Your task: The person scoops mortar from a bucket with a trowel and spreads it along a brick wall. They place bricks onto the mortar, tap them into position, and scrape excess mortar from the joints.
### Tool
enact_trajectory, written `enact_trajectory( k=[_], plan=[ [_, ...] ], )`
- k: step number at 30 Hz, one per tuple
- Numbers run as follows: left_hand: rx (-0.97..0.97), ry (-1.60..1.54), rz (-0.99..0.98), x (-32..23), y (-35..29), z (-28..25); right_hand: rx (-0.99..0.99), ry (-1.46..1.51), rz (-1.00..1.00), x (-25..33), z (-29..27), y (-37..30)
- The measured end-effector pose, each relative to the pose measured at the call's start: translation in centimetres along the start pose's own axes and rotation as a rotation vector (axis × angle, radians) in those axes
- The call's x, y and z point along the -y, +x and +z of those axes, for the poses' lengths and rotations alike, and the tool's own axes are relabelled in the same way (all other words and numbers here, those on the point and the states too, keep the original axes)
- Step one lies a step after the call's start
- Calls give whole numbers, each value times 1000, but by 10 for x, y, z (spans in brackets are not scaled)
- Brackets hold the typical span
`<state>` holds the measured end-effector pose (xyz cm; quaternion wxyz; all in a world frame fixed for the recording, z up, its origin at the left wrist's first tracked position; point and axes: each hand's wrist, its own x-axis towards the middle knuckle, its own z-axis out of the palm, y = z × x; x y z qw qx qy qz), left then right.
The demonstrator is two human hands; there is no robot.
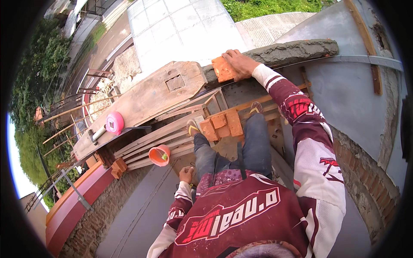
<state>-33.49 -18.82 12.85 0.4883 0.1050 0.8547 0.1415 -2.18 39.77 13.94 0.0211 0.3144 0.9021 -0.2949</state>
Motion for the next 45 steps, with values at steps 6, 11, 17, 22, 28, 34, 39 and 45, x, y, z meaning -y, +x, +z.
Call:
enact_trajectory(
  k=[6, 11, 17, 22, 28, 34, 39, 45],
  plan=[
    [43, -32, 123, -32, 13, 2, -27, -45, 74, -9, -14, -7],
    [51, -51, 189, -53, 12, 6, -47, -83, 13, -16, -13, -12],
    [43, 23, 144, -45, 8, -2, -60, -74, 28, -18, -12, -20],
    [64, 1, 83, -24, 8, -3, -96, -24, 33, -8, -15, -20],
    [51, -31, 122, -19, 14, -5, -54, -78, 52, -9, -18, -16],
    [66, -30, 111, -28, 12, -1, -29, -65, 43, -22, -13, -22],
    [97, -17, 45, -29, 10, 4, -12, -44, 13, -24, -9, -13],
    [90, -73, 51, -35, 14, 3, 56, -127, 42, -29, -6, -4]
  ],
)
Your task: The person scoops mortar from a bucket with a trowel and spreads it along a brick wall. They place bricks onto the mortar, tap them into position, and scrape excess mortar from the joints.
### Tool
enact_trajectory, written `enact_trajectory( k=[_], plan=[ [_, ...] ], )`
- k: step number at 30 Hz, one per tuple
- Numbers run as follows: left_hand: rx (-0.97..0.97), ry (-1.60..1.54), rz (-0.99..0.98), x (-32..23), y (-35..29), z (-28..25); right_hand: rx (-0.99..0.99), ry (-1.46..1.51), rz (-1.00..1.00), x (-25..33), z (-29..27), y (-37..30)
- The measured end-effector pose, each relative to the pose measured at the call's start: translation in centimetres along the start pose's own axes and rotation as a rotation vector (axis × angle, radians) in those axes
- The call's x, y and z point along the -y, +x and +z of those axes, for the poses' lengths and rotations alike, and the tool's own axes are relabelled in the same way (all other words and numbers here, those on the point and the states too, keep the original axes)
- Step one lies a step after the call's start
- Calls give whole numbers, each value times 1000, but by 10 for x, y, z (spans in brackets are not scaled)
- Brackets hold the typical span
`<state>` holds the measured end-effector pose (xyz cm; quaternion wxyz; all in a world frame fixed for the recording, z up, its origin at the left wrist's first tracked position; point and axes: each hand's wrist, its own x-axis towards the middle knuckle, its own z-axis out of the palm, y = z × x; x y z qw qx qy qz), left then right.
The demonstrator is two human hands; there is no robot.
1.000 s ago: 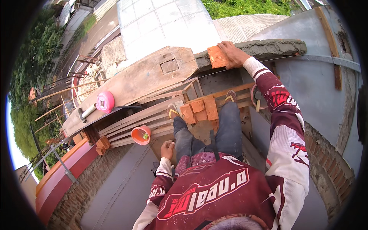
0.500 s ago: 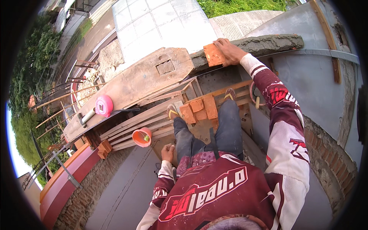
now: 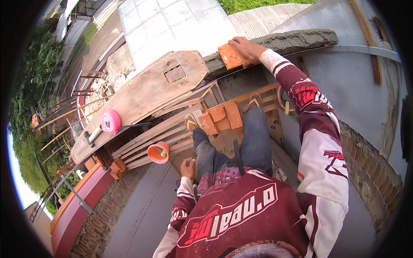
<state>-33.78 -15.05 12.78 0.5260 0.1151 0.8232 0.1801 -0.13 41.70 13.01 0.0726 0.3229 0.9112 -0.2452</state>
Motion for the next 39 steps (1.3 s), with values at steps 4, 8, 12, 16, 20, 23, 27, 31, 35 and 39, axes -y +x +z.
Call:
enact_trajectory(
  k=[4, 8, 12, 16, 20, 23, 27, 31, 35, 39],
  plan=[
    [32, 33, 35, -7, 3, 0, 14, -96, 41, -1, 8, 4],
    [51, 57, 16, -15, 7, -2, 17, -158, 70, 3, 14, 7],
    [45, 110, 9, -24, 13, -8, -116, -59, 106, 4, 6, -3],
    [90, 109, 34, -46, 8, -15, -389, 42, 212, 10, -19, -41],
    [225, -30, 67, -96, -4, 4, -557, 217, 247, 48, -38, -103],
    [363, -114, 73, -149, -15, 28, -506, 347, 171, 108, -27, -140],
    [511, -339, -8, -192, -17, 51, -293, 532, 212, 200, 29, -159],
    [648, -357, -167, -178, 6, 47, -84, 721, 257, 283, 103, -158],
    [609, -320, -292, -129, 23, 13, -55, 946, 170, 334, 183, -147],
    [310, -171, -232, -97, 45, -9, -3, 953, 505, 302, 293, -119]
  ],
)
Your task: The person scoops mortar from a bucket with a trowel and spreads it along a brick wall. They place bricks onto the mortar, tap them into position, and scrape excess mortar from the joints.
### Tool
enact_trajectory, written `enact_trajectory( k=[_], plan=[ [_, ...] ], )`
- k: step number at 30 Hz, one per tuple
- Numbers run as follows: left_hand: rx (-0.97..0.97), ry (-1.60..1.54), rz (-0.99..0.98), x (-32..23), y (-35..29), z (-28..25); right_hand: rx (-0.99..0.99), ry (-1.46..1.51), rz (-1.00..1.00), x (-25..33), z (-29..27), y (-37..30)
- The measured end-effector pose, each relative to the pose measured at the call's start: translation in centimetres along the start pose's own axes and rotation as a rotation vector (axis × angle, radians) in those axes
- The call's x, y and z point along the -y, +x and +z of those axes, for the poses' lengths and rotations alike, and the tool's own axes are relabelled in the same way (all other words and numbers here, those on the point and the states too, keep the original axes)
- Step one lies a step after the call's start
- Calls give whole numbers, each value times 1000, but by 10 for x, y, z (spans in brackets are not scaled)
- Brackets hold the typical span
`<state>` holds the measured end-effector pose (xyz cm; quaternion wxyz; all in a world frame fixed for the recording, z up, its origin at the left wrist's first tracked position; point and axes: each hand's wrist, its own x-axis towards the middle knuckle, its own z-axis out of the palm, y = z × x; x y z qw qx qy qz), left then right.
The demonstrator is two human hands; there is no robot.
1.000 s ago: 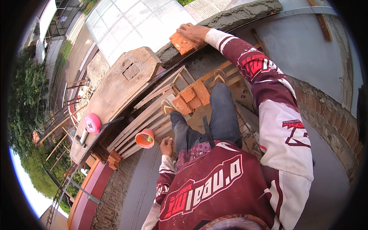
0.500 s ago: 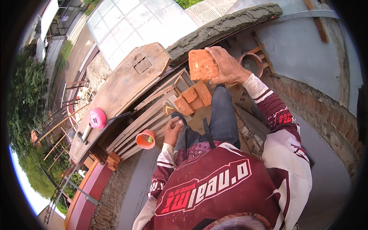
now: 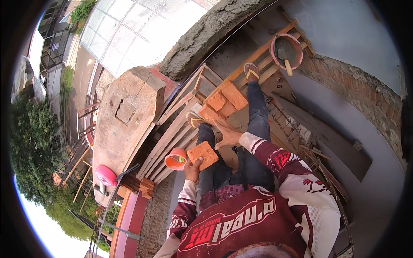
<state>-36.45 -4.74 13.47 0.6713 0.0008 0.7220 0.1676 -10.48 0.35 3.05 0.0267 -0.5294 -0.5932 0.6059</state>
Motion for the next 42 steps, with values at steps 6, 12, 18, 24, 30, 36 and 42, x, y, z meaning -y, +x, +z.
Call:
enact_trajectory(
  k=[6, 12, 18, 24, 30, 36, 42],
  plan=[
    [-214, 335, 111, -4, 32, -32, 50, -18, 884, -215, 19, 117],
    [-222, 378, 124, 2, 64, -36, -79, -51, 805, -314, 34, 177],
    [-178, 446, 40, 0, 76, -15, -182, 112, 746, -337, 30, 167],
    [-129, 435, 77, -6, 75, 22, -166, 123, 665, -324, 19, 143],
    [-93, 330, 116, -6, 71, 31, -452, 398, 710, -267, -14, 105],
    [-41, 235, 131, -10, 63, 32, -307, 1291, 223, -161, -120, -32],
    [71, 183, 233, -39, 26, 58, -213, 1924, -543, -38, -186, -96]
  ],
)
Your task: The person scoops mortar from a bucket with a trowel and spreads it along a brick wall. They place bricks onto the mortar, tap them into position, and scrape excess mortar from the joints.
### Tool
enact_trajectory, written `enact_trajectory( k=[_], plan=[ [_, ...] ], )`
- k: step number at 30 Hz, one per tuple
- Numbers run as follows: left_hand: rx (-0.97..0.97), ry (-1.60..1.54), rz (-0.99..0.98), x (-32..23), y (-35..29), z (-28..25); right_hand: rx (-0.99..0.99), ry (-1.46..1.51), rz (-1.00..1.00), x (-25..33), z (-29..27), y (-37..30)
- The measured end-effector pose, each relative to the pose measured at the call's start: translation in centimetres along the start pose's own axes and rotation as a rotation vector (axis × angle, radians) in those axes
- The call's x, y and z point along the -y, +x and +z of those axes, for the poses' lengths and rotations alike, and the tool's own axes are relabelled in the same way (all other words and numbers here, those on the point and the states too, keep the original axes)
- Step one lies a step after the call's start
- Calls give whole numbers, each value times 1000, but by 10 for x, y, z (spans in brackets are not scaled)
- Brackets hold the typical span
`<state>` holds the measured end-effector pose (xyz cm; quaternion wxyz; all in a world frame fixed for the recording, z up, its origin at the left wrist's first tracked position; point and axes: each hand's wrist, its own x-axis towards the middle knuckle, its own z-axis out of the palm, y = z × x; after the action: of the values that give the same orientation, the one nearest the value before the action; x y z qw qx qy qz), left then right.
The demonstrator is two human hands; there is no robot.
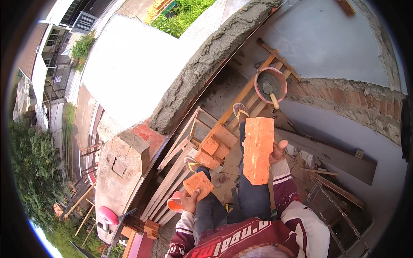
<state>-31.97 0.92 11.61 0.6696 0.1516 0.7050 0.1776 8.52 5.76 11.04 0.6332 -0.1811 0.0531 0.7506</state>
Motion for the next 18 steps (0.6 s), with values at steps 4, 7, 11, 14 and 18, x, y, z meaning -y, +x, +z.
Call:
enact_trajectory(
  k=[4, 7, 11, 14, 18],
  plan=[
    [45, -63, 9, -16, -11, 2, 27, 59, -59, -4, 20, 45],
    [-38, -35, 39, -12, -18, -2, -129, -162, -44, 2, 39, 52],
    [-130, -113, 52, 8, -18, -8, -210, -554, 44, 57, 97, 80],
    [-172, -185, 124, 25, -21, -13, 121, -947, 233, 99, 156, 151],
    [-313, -232, 172, 52, -42, -19, 530, -1930, 38, 96, 220, 260]
  ],
)
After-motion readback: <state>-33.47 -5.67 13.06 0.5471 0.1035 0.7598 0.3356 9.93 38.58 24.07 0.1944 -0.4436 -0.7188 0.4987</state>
